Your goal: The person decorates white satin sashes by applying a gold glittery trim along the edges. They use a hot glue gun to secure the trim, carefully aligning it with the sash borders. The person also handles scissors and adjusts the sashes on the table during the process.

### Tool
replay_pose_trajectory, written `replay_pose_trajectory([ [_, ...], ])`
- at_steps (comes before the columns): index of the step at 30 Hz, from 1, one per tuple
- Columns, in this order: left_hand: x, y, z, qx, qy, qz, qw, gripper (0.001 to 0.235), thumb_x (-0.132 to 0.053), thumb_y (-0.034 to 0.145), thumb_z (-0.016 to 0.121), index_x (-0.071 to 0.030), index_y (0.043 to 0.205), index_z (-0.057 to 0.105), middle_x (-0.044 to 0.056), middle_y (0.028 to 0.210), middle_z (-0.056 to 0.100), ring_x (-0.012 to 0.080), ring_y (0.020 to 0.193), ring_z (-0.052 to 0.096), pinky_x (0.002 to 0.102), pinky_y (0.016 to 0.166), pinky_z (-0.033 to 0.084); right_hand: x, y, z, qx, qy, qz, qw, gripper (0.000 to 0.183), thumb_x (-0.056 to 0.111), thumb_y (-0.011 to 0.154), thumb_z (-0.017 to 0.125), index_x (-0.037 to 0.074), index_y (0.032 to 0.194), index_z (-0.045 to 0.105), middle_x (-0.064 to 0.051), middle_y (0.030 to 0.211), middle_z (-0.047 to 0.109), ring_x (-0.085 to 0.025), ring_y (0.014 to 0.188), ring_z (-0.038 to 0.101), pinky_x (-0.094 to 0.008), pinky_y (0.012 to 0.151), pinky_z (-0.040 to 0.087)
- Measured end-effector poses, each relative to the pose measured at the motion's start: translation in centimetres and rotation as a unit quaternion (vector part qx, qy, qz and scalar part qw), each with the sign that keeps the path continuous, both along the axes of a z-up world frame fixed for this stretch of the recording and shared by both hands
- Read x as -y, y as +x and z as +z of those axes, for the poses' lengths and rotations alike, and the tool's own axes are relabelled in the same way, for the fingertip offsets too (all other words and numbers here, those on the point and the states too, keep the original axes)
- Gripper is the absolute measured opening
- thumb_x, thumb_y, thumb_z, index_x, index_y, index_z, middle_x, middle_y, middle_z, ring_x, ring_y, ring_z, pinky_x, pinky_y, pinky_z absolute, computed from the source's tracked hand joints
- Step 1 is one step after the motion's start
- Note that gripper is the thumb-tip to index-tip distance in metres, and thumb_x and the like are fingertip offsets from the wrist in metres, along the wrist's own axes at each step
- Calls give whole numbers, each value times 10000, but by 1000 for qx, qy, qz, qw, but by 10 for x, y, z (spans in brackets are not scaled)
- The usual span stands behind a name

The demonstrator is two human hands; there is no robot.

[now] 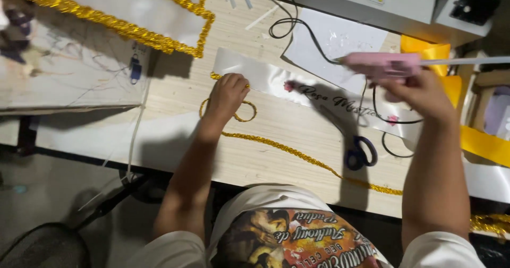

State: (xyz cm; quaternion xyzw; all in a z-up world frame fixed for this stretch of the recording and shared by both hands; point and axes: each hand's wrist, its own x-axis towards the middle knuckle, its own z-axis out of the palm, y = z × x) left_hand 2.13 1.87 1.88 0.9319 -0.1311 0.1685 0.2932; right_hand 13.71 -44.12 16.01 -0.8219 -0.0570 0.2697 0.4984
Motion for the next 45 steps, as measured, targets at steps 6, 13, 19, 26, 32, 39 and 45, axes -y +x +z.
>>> replay_pose_trajectory([
  [6, 1, -4, 6, 9, -15, 22, 1000, 213, -105, 824, 808, -78, 1012, 712, 64, 1051, 668, 297, 1076, 608, 429, 912, 515, -129, -3, -74, -69, 14, 97, 993, 365, 247, 939, 702, 56, 1248, 666, -70, 1000, 762, -104, 688, 633, -273, 580, 524],
  [13, 1, -5, 0, -43, -52, 54, 996, 122, -82, 917, 719, -86, 1032, 761, 60, 1040, 679, 276, 1069, 612, 403, 932, 515, -173, -16, -125, -79, 11, 128, 989, 414, 265, 949, 682, 32, 1287, 633, -99, 1069, 742, -154, 874, 679, -335, 759, 555],
  [19, 0, 0, -8, -55, -60, 69, 994, 106, -98, 926, 723, -99, 1022, 768, 52, 993, 682, 271, 1029, 615, 410, 925, 514, -195, -20, -84, -69, -34, 118, 990, 390, 288, 969, 646, 41, 1268, 608, -97, 1033, 751, -148, 912, 732, -340, 803, 587],
  [26, -2, 5, -10, -87, -99, 69, 989, 129, -96, 917, 719, -103, 1037, 765, 51, 980, 681, 271, 1010, 606, 397, 896, 508, -210, -21, -74, -49, -72, 148, 985, 326, 266, 978, 635, 45, 1217, 618, -86, 931, 735, -156, 745, 678, -345, 704, 565],
  [32, 1, 4, -21, -96, -82, 69, 990, 104, -89, 912, 719, -115, 1002, 764, 47, 956, 666, 274, 1022, 586, 407, 927, 488, -218, -20, -73, -30, -150, 164, 975, 286, 276, 1012, 633, 24, 1146, 640, -130, 820, 699, -164, 658, 630, -350, 612, 515],
  [39, 1, 5, -27, -84, -91, 70, 990, 103, -86, 911, 732, -103, 1007, 766, 59, 978, 663, 290, 1058, 571, 414, 950, 486, -228, -21, -63, -19, -152, 177, 972, 289, 261, 1004, 615, 21, 1162, 589, -95, 861, 722, -159, 664, 639, -361, 598, 535],
  [45, 2, 7, -31, -106, -79, 76, 988, 125, -93, 897, 746, -96, 1020, 770, 60, 983, 665, 282, 1073, 564, 413, 963, 483, -231, -21, -63, -16, -166, 178, 970, 309, 276, 1002, 612, 13, 1162, 582, -100, 887, 734, -172, 687, 652, -373, 624, 541],
])
